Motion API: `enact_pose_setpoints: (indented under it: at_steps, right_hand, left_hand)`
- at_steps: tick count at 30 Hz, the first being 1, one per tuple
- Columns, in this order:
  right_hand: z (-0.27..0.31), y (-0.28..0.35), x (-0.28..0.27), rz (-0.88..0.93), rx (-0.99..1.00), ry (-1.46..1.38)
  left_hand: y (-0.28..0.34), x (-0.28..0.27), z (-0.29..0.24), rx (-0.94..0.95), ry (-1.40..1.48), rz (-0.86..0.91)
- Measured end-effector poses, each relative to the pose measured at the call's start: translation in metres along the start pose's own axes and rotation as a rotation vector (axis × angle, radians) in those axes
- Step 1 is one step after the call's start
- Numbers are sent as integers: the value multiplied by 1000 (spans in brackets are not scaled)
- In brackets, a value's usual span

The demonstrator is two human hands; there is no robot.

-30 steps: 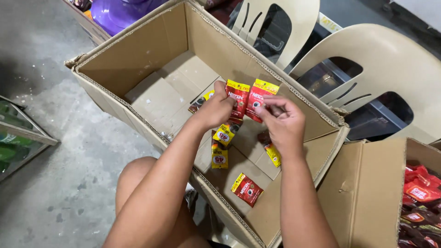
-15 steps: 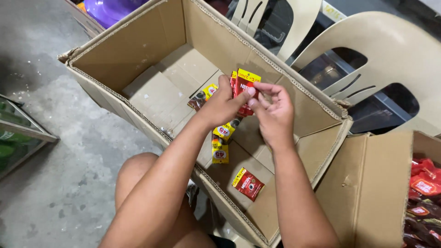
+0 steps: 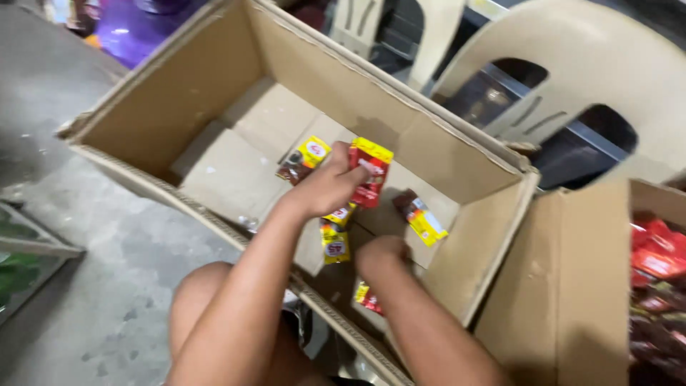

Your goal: Sorting coffee sachets into cardboard boxes and arranging condiment bottles on shelves.

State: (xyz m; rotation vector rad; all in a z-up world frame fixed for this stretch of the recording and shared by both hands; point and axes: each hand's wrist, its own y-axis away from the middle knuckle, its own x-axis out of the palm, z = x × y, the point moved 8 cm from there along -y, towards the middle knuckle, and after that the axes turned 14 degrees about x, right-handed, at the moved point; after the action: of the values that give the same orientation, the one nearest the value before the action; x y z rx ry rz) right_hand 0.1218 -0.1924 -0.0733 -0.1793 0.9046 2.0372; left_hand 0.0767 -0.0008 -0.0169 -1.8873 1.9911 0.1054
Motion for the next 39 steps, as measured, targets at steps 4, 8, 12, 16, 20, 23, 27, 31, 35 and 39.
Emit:
enact_pose_setpoints:
  at_steps: [4,8,12,16,20,23,27,31,35,39]
  right_hand:
    - [11,14,12,49,10,140]
    - [31,28,48,153,7,291]
    - [44,39,56,199,10,441]
    - [34,39,37,271,9,604]
    - [52,34,13,300,-60,133]
    - [59,24,-9,216,-99,-388]
    - [65,14,-14,59,-96,-678]
    - [72,14,-16,-38,-131,-781]
    - [84,13,3,-26,-212,-909]
    - [82,4,6,-215,-438,-888]
  left_hand:
    - [12,-8,-6,-221,-76,83]
    - [15,-8,12,-177,-112,94]
    - [9,-10,0,-149,-43,67]
    - [10,-15,-8,-151,-33,39]
    - [6,-21,-8,-126,-102,20]
    - [-4,-16,-18,-74,30,6]
    - [-9,-13,-33,47,149,-37]
    - [-10,-18,-41,162,236,-110]
    - [-8,-11,-33,185,112,-93]
    - [-7,-7,-49,63,161,-81]
